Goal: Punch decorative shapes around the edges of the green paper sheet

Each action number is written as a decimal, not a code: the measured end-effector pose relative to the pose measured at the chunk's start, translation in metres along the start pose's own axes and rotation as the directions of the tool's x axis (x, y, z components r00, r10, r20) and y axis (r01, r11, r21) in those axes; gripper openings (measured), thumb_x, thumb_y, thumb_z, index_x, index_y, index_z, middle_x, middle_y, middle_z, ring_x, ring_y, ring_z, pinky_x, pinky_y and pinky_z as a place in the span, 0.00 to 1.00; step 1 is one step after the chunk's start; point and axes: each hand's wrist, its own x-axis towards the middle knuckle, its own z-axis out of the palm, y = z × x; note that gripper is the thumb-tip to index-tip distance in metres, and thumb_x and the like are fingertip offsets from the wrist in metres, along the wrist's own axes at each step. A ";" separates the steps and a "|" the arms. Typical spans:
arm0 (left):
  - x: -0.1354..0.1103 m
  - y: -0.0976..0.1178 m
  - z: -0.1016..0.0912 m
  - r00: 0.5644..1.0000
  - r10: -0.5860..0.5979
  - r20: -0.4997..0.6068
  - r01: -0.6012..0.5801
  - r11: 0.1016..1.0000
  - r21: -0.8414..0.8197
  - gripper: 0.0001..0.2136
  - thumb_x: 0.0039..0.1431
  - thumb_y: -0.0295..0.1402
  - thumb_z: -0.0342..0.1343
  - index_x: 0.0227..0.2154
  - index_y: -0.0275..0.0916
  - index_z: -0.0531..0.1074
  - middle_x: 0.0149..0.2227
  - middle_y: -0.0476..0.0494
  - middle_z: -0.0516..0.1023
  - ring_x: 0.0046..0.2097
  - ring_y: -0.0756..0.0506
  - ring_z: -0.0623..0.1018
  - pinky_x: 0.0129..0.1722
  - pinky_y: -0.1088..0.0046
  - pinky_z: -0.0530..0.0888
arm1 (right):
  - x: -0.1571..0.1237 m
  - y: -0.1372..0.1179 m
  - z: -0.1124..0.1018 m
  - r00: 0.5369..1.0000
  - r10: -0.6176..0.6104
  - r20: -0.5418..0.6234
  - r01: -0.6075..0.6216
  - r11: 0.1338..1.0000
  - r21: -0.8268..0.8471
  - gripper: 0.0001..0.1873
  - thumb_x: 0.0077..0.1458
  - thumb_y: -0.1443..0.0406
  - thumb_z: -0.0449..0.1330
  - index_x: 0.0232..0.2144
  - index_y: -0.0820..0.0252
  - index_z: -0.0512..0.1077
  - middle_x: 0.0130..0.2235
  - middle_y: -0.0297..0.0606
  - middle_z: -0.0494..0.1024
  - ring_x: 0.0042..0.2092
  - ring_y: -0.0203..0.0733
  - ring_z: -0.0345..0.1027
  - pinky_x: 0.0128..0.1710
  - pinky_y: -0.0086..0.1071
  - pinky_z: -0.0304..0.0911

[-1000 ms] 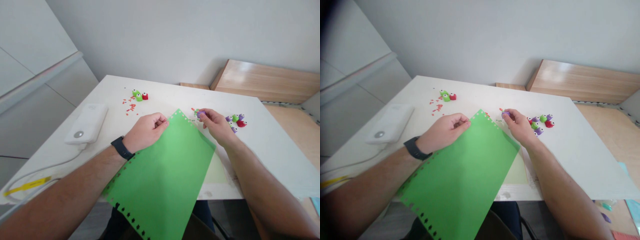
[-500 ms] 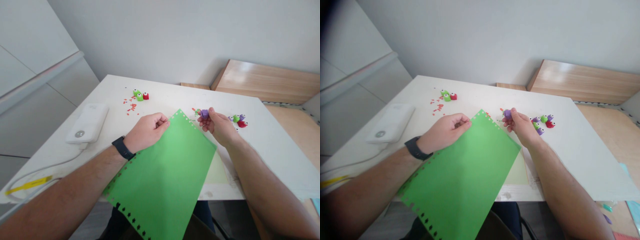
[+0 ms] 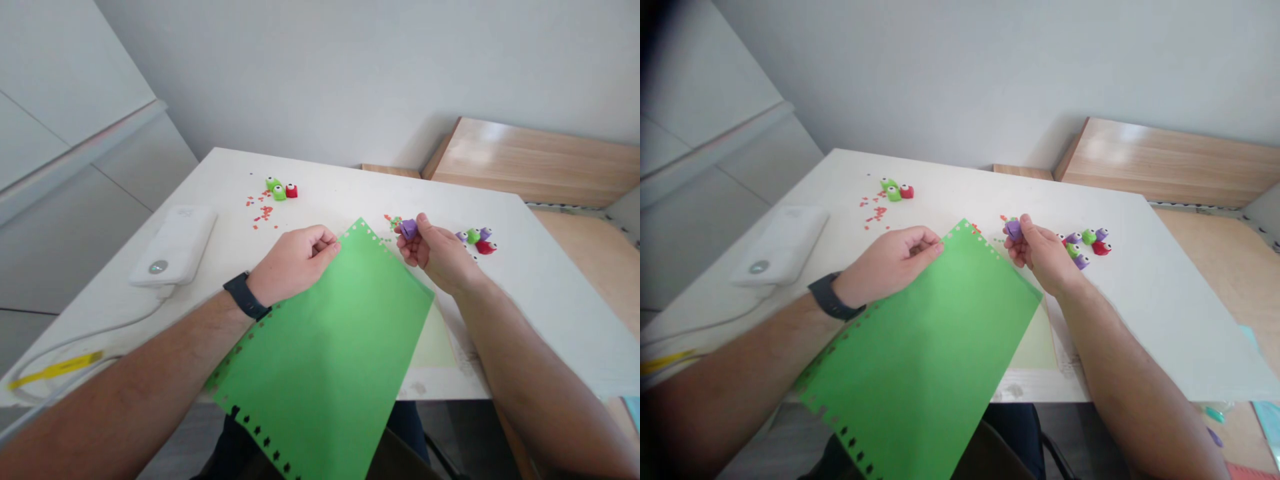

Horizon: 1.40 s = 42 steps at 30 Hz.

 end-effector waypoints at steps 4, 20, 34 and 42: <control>0.001 0.000 0.000 1.000 0.000 0.003 0.000 1.000 0.000 0.13 0.68 0.44 0.56 0.38 0.39 0.77 0.33 0.48 0.81 0.32 0.47 0.76 0.33 0.71 0.70 | -0.002 -0.003 0.002 1.000 0.013 -0.001 -0.013 1.000 -0.016 0.28 0.60 0.40 0.62 0.36 0.59 0.77 0.29 0.36 0.73 0.26 0.36 0.61 0.23 0.31 0.52; 0.000 0.000 -0.001 1.000 0.020 -0.001 -0.020 0.999 0.029 0.14 0.68 0.45 0.55 0.38 0.40 0.77 0.34 0.47 0.83 0.34 0.46 0.78 0.35 0.71 0.71 | 0.007 0.012 -0.012 0.827 -0.558 -0.070 0.239 0.462 -0.854 0.26 0.63 0.54 0.63 0.59 0.58 0.72 0.46 0.46 0.81 0.40 0.48 0.73 0.44 0.45 0.70; 0.000 -0.001 0.001 1.000 0.012 0.006 -0.012 0.999 0.038 0.14 0.68 0.45 0.55 0.37 0.39 0.77 0.33 0.47 0.82 0.33 0.46 0.77 0.34 0.71 0.70 | 0.006 0.010 -0.019 0.895 -0.444 0.030 0.087 0.110 -0.990 0.22 0.62 0.61 0.61 0.57 0.62 0.76 0.47 0.52 0.81 0.43 0.56 0.75 0.48 0.48 0.69; 0.000 -0.003 0.001 1.000 0.014 0.009 -0.014 1.000 0.027 0.14 0.68 0.46 0.55 0.38 0.40 0.77 0.34 0.47 0.82 0.33 0.46 0.77 0.34 0.71 0.71 | 0.004 0.007 -0.019 0.788 -0.615 0.016 0.157 0.176 -0.972 0.24 0.63 0.61 0.60 0.60 0.61 0.74 0.48 0.52 0.80 0.44 0.55 0.76 0.47 0.48 0.70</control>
